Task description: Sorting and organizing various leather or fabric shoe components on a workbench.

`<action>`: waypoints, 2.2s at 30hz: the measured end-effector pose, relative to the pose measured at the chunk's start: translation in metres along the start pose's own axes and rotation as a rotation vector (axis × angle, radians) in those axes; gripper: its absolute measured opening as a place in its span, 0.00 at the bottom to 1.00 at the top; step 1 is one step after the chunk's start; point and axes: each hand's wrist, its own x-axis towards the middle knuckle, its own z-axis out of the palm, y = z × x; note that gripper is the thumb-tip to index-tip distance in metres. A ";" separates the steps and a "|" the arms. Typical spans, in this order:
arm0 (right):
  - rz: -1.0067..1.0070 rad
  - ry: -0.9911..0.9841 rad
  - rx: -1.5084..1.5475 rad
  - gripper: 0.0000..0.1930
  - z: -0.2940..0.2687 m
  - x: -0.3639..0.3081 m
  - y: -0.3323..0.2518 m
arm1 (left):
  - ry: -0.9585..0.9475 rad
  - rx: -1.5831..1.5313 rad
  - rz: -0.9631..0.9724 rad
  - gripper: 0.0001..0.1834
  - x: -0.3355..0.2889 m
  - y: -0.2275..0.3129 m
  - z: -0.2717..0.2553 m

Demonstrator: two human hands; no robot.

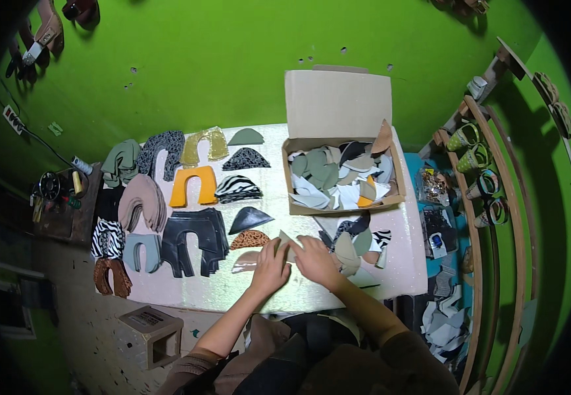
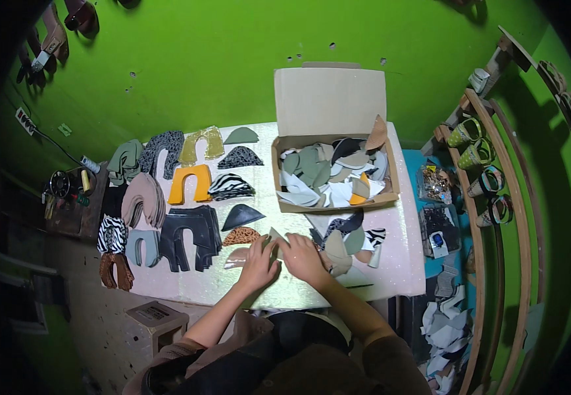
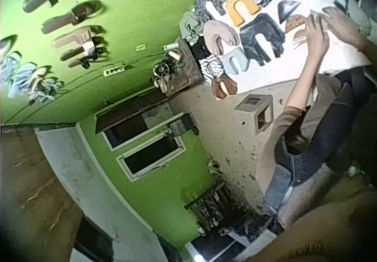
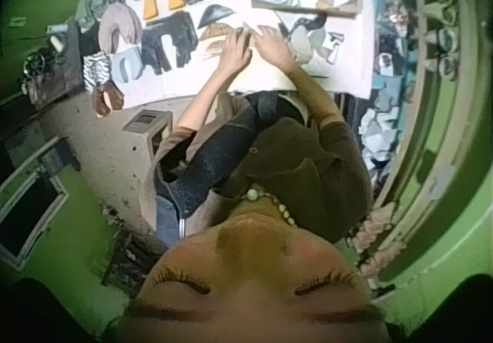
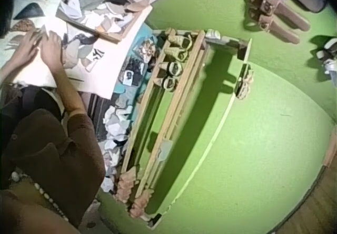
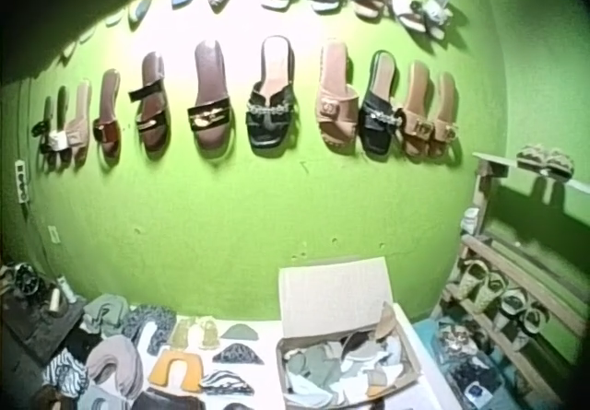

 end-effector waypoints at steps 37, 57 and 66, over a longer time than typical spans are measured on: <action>0.501 0.066 0.618 0.17 -0.082 -0.043 0.112 | 0.090 -0.384 -0.253 0.45 0.046 0.070 0.076; 0.018 0.117 0.440 0.10 -0.107 -0.047 0.108 | 0.311 -0.265 0.014 0.32 0.042 0.111 0.051; 0.270 -0.091 0.544 0.14 -0.078 -0.050 0.086 | 0.154 -1.103 -0.459 0.11 0.021 0.083 0.070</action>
